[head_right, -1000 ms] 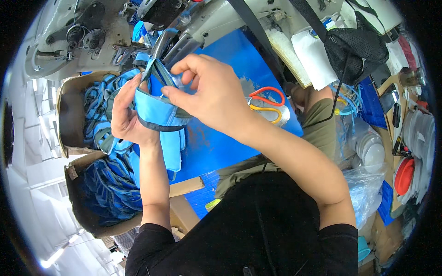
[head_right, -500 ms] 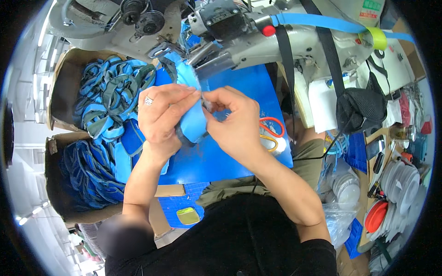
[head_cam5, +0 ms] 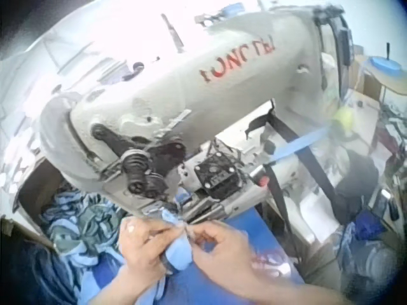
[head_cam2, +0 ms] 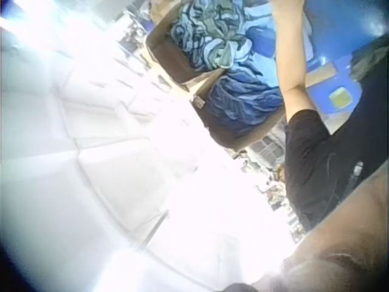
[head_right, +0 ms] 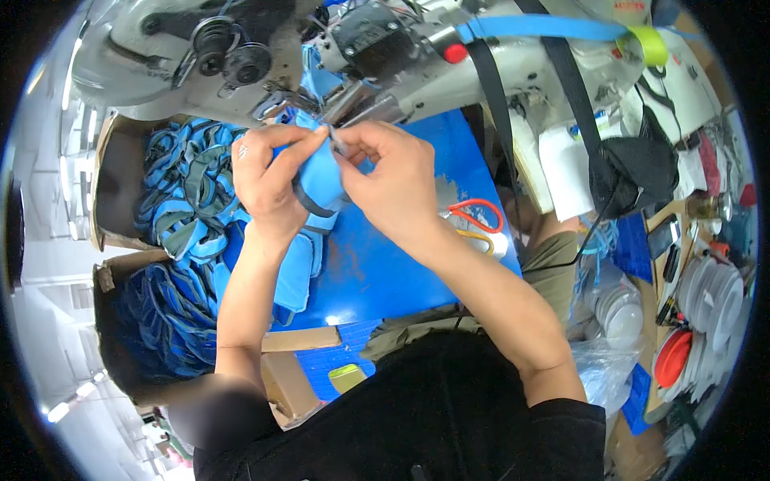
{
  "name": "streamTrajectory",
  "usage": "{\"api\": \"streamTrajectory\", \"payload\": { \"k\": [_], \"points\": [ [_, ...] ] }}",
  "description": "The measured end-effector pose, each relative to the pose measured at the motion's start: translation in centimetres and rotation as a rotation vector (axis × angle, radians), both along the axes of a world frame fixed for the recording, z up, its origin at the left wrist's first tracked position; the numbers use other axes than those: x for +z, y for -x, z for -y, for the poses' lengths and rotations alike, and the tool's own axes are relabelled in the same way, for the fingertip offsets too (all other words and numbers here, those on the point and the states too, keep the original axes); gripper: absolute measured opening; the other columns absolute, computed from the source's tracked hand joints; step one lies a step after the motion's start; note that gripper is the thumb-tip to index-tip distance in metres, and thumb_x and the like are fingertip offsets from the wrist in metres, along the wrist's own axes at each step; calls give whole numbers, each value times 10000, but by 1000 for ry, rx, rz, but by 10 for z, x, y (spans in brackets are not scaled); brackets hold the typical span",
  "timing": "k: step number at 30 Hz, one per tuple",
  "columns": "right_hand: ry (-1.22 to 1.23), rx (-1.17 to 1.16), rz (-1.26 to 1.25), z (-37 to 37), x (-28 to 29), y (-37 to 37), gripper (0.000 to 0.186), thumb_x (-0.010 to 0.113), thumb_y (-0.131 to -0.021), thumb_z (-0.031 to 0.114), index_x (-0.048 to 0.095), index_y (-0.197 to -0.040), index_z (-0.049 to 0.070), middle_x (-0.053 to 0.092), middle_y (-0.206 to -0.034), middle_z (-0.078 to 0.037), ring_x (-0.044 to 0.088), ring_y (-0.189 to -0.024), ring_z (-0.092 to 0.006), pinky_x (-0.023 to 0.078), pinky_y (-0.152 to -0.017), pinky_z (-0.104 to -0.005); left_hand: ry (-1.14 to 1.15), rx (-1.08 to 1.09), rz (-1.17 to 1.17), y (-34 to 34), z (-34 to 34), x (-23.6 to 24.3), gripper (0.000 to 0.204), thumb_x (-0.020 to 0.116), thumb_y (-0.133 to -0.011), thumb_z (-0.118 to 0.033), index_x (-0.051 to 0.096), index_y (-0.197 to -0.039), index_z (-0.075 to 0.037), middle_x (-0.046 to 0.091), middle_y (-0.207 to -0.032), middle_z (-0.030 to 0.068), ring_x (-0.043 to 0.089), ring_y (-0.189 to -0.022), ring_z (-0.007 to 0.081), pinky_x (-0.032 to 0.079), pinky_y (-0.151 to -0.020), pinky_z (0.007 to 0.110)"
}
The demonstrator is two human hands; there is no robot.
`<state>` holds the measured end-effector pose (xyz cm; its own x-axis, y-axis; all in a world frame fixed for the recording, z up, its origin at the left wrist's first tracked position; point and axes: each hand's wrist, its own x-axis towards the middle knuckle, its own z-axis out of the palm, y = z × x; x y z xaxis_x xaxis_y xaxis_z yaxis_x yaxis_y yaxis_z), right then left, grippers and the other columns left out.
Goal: The person operates a sewing machine to stitch blue fabric pouches. They guide the pouches under the needle, feed the fabric through the machine, and trim excess thread with scissors. The person repeats this process for multiple pouches, inspecting the seams and adjusting the fabric as needed.
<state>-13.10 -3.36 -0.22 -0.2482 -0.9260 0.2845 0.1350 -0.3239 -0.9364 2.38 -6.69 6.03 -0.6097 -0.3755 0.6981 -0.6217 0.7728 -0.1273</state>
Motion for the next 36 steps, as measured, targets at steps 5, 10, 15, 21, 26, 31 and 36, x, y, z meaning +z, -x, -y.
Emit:
{"api": "streamTrajectory", "payload": {
  "k": [5,10,15,21,26,31,36],
  "points": [
    [155,-88,-114,0,-9,2,210,828,-781,82,707,-945,34,701,-856,-92,721,-777,-209,564,-687,-315,32,-91,-104,-4,-4,-12,275,837,-698,-80,764,-962,-52,729,-906,62,694,-855,237,485,-798,361],
    [198,-158,-178,-4,-20,-4,252,849,-769,124,690,-954,59,689,-887,-75,718,-800,-227,567,-692,-325,-251,-72,-303,-6,-9,-17,226,799,-790,57,725,-1000,21,733,-1011,124,685,-959,235,522,-885,336],
    [173,-157,-185,-6,-25,-9,256,852,-761,102,681,-946,59,686,-858,-77,716,-795,-239,560,-676,-333,-64,-130,-142,-4,-6,-13,262,835,-710,-73,756,-959,-50,719,-933,72,688,-880,243,494,-821,351],
    [167,-159,-143,-5,-28,-12,190,807,-765,7,696,-917,34,703,-838,-93,720,-765,-228,554,-661,-324,71,-99,16,-1,-8,-11,252,796,-687,-201,798,-934,-150,668,-869,-21,657,-809,188,413,-764,354],
    [62,-112,-74,-4,-20,-11,174,767,-768,-27,726,-931,19,732,-842,-94,732,-749,-187,571,-687,-302,99,-79,95,-5,-1,-7,287,724,-686,-256,796,-948,-162,665,-878,-30,633,-811,178,399,-760,347],
    [-20,-9,49,-2,-6,-7,194,761,-771,-29,737,-961,-6,755,-842,-102,737,-751,-155,583,-697,-288,126,-66,103,-4,7,-1,309,729,-685,-242,793,-978,-172,669,-866,-34,631,-792,175,392,-748,350],
    [10,-19,136,-3,-9,-6,194,799,-784,18,739,-966,-10,756,-852,-101,734,-755,-150,583,-698,-282,114,-123,133,-4,1,3,276,789,-690,-155,771,-961,-111,690,-861,6,667,-824,200,425,-778,349]
  ]
}}
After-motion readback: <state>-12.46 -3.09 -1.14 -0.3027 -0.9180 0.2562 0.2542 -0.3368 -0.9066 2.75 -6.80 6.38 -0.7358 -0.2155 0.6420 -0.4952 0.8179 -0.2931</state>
